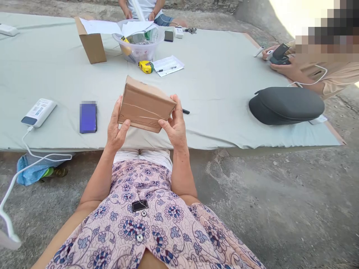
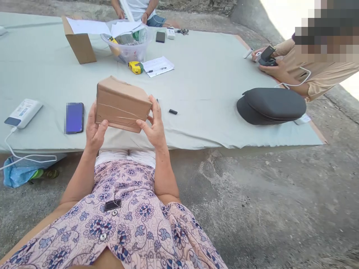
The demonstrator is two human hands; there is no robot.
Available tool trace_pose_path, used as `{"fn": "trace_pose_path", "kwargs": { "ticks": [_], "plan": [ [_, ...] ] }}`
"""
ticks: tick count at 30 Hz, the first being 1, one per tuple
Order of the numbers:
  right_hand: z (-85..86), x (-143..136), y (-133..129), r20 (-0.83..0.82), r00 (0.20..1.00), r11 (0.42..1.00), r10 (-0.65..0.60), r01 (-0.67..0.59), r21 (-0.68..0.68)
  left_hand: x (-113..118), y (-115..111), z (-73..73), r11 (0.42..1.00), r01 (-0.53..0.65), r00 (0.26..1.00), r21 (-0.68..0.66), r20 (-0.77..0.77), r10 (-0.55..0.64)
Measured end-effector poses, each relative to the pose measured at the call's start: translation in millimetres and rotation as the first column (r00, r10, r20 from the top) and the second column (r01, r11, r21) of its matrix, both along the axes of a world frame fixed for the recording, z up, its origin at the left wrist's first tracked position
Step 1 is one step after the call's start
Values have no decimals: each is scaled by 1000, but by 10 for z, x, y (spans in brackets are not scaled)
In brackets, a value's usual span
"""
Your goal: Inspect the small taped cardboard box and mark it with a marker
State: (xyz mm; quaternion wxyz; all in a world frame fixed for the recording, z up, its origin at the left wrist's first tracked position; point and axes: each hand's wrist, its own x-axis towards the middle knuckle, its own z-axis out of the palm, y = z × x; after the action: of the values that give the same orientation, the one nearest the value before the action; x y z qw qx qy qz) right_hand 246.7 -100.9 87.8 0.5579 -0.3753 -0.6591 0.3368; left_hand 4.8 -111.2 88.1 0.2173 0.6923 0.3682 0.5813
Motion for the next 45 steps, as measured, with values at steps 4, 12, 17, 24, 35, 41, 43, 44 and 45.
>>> {"fn": "trace_pose_path", "kwargs": {
  "ticks": [4,12,17,24,35,41,43,44,45],
  "plan": [
    [24,-16,-9,10,1000,998,3,-3,64,43,56,-125,997,-11,1000,-72,2,12],
    [76,-52,-55,102,993,995,-50,40,92,90,17,-124,982,-77,997,-170,16,81],
    [89,-21,-40,251,966,990,-66,32,137,29,7,-72,969,-87,995,-233,24,95],
    [80,3,-40,200,975,989,-100,76,124,1,-35,15,967,-52,995,-251,72,72],
    [-103,-73,45,-84,990,994,-112,112,-13,93,-13,-104,987,-95,993,-128,54,103],
    [-208,-160,74,-39,985,986,-165,165,-13,135,33,-177,971,-118,987,-209,84,138],
    [-267,-240,100,-6,970,969,-242,241,-51,161,100,-268,940,-150,976,-307,102,190],
    [-305,-291,123,16,960,958,-280,281,-66,172,145,-324,917,-171,969,-360,105,222],
    [-348,-344,151,40,949,946,-314,316,-71,180,194,-380,891,-196,961,-409,101,257]
  ]
}}
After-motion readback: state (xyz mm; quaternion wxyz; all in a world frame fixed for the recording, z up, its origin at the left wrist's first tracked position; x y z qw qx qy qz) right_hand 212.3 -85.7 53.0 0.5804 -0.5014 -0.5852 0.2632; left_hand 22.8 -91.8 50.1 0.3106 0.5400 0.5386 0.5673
